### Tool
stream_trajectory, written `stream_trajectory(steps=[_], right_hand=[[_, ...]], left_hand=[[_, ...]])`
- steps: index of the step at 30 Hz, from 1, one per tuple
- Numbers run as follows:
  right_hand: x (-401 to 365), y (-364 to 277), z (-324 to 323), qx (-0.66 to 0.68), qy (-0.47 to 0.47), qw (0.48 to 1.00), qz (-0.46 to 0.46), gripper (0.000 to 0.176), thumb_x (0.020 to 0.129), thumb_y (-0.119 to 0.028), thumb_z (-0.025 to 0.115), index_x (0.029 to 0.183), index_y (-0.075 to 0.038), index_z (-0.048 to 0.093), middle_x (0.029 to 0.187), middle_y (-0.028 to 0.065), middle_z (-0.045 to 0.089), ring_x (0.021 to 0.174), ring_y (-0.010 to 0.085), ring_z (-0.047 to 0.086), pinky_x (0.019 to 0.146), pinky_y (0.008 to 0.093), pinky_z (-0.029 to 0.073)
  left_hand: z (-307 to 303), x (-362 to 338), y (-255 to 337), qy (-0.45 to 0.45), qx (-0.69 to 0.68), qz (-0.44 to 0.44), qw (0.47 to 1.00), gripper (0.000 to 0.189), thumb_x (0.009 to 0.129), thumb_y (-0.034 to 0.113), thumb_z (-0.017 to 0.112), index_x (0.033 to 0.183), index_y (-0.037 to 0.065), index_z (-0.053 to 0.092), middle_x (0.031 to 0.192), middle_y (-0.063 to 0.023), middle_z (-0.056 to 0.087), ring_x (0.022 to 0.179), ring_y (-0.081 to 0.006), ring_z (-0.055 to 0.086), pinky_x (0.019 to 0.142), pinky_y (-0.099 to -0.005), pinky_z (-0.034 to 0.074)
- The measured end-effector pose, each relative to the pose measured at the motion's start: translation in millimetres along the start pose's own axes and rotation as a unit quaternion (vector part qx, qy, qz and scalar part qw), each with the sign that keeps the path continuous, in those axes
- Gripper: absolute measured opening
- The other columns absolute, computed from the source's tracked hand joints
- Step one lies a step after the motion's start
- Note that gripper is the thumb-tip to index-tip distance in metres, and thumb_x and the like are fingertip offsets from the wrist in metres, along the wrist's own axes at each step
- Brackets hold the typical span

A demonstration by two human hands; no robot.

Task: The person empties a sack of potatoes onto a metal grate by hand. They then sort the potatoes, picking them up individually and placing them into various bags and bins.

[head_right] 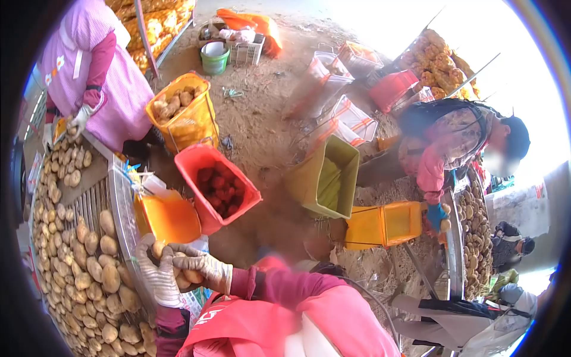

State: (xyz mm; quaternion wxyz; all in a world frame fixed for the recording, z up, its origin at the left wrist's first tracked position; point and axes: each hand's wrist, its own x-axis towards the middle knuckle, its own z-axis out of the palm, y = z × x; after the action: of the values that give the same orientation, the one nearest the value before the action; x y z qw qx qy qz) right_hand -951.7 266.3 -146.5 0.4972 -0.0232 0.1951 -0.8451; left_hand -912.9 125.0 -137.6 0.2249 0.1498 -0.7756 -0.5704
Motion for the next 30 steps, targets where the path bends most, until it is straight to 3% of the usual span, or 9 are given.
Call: stream_trajectory(steps=[4, 9, 10, 12, 15, 21, 25, 27, 30], right_hand=[[-12.2, -15.9, -35.8, 0.052, -0.016, 0.999, -0.008, 0.047, 0.093, -0.027, 0.066, 0.133, -0.004, 0.054, 0.116, 0.0077, 0.066, 0.106, 0.0179, 0.064, 0.094, 0.0328, 0.052], [-53.1, -64.6, -62.3, 0.157, 0.058, 0.983, -0.07, 0.054, 0.09, -0.037, 0.068, 0.137, -0.014, 0.051, 0.134, 0.0096, 0.057, 0.121, 0.0318, 0.057, 0.092, 0.0591, 0.052], [-58.8, -79.9, -81.1, 0.422, -0.07, 0.902, 0.055, 0.054, 0.09, -0.037, 0.069, 0.135, -0.013, 0.052, 0.132, 0.01, 0.058, 0.119, 0.0316, 0.058, 0.09, 0.0578, 0.053], [-79.9, -127.9, -70.3, 0.399, -0.063, 0.914, -0.043, 0.053, 0.088, -0.039, 0.069, 0.13, -0.011, 0.055, 0.128, 0.0107, 0.06, 0.114, 0.0312, 0.061, 0.088, 0.0547, 0.054], [-127.4, -215.8, -90.3, 0.033, 0.072, 0.942, -0.327, 0.054, 0.088, -0.044, 0.067, 0.127, -0.009, 0.057, 0.123, 0.0105, 0.062, 0.109, 0.0305, 0.063, 0.089, 0.0492, 0.053], [-209.8, -430.0, -198.6, -0.013, 0.246, 0.794, -0.556, 0.054, 0.091, -0.051, 0.064, 0.127, -0.011, 0.057, 0.123, 0.0111, 0.061, 0.114, 0.0327, 0.059, 0.097, 0.0479, 0.05], [-205.8, -439.1, -250.6, 0.02, 0.458, 0.793, -0.4, 0.052, 0.092, -0.045, 0.061, 0.13, -0.01, 0.056, 0.127, 0.0116, 0.06, 0.115, 0.0326, 0.058, 0.099, 0.049, 0.048], [-182.1, -390.0, -254.8, -0.148, 0.464, 0.831, -0.269, 0.033, 0.087, -0.022, 0.067, 0.118, -0.01, 0.066, 0.115, 0.0042, 0.068, 0.105, 0.0255, 0.063, 0.09, 0.0386, 0.051], [-134.8, -270.8, -216.6, -0.14, 0.32, 0.934, -0.074, 0.039, 0.092, -0.028, 0.066, 0.127, -0.011, 0.061, 0.114, 0.0039, 0.068, 0.104, 0.0194, 0.064, 0.084, 0.0346, 0.053]], left_hand=[[44.8, 5.2, 22.9, -0.008, -0.027, 0.033, 0.999, 0.047, 0.085, 0.004, 0.068, 0.128, 0.004, 0.051, 0.123, -0.0087, 0.055, 0.111, -0.0204, 0.054, 0.101, -0.0363, 0.043], [112.7, 29.4, 72.8, -0.023, -0.245, -0.096, 0.965, 0.05, 0.094, 0.028, 0.068, 0.132, 0.002, 0.049, 0.12, -0.0106, 0.058, 0.099, -0.0205, 0.061, 0.088, -0.0335, 0.052], [126.1, 34.8, 75.0, -0.029, -0.261, -0.088, 0.961, 0.049, 0.095, 0.031, 0.067, 0.131, 0.003, 0.052, 0.118, -0.0098, 0.059, 0.096, -0.0202, 0.062, 0.084, -0.0329, 0.052], [151.0, 41.8, 82.7, -0.022, -0.268, -0.073, 0.96, 0.047, 0.095, 0.036, 0.067, 0.127, 0.003, 0.056, 0.111, -0.0086, 0.063, 0.086, -0.0176, 0.064, 0.073, -0.0306, 0.053], [173.7, 41.4, 86.6, -0.07, -0.27, -0.067, 0.958, 0.045, 0.095, 0.038, 0.066, 0.123, 0.004, 0.058, 0.104, -0.0081, 0.064, 0.077, -0.0168, 0.063, 0.068, -0.0301, 0.052], [199.3, 34.7, 91.4, -0.148, -0.263, -0.216, 0.928, 0.039, 0.095, 0.034, 0.066, 0.118, 0.003, 0.062, 0.104, -0.0052, 0.064, 0.087, -0.0123, 0.058, 0.081, -0.0275, 0.049], [216.6, 37.5, 82.6, -0.174, -0.21, -0.233, 0.933, 0.033, 0.092, 0.021, 0.07, 0.118, 0.002, 0.062, 0.104, -0.005, 0.063, 0.09, -0.0113, 0.058, 0.082, -0.0271, 0.05], [227.2, 36.6, 85.8, -0.183, -0.132, -0.23, 0.947, 0.032, 0.089, 0.014, 0.073, 0.117, 0.002, 0.062, 0.104, -0.0045, 0.062, 0.091, -0.0115, 0.057, 0.083, -0.0278, 0.05], [235.2, 37.6, 55.5, -0.266, 0.052, -0.056, 0.961, 0.051, 0.077, 0.004, 0.08, 0.124, -0.001, 0.06, 0.111, -0.0095, 0.062, 0.098, -0.0181, 0.06, 0.088, -0.0304, 0.051]])
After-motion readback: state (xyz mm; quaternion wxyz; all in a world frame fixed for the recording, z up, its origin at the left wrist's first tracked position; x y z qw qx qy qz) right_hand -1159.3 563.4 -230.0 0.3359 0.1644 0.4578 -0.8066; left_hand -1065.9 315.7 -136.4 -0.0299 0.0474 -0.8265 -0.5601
